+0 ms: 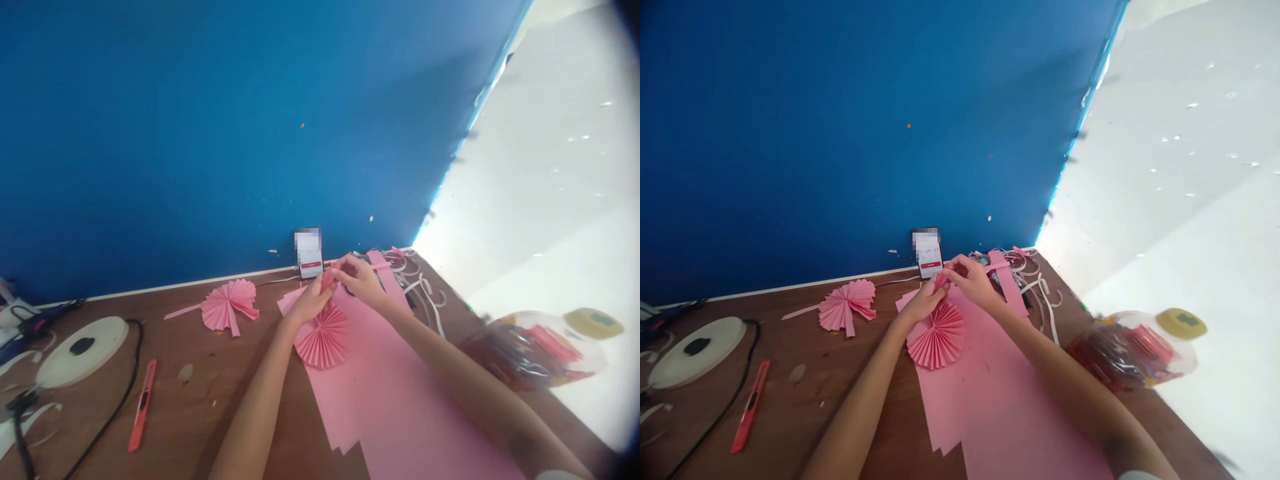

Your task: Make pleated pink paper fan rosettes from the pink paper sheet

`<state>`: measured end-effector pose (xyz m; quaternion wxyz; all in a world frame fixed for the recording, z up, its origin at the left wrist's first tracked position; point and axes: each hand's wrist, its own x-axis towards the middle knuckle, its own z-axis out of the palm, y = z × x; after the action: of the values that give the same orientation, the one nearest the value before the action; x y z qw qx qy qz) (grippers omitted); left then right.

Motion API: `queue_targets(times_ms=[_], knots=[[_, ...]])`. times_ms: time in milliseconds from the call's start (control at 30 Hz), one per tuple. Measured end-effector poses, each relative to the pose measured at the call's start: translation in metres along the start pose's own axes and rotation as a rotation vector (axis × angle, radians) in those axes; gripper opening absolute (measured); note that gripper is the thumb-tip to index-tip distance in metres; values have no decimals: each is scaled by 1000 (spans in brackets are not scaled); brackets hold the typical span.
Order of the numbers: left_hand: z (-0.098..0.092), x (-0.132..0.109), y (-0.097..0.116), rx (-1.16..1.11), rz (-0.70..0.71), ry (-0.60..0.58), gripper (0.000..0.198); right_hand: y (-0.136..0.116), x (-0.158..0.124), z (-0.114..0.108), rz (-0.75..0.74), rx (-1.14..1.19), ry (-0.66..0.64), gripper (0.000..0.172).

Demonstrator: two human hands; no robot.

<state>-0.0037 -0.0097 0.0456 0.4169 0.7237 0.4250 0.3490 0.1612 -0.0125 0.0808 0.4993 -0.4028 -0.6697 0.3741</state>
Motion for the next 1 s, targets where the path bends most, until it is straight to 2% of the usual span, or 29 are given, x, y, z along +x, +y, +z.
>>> queue_targets(times_ms=[167, 300, 567, 667, 767, 1000], knots=[[8, -2, 14, 96, 27, 82, 46, 1, 0, 1, 12, 23, 63, 21], [15, -2, 16, 87, 49, 116, 43, 2, 0, 0, 20, 13, 92, 26], [17, 0, 5, 11, 27, 67, 49, 0, 0, -2, -48, -60, 108, 21], [15, 0, 4, 1, 20, 62, 50, -1, 1, -4, -66, -97, 64, 21], [13, 0, 4, 13, 31, 62, 49, 1, 1, -4, -53, -99, 44, 21], [11, -1, 5, 61, 45, 98, 44, 9, 2, -2, -11, -33, 87, 24]])
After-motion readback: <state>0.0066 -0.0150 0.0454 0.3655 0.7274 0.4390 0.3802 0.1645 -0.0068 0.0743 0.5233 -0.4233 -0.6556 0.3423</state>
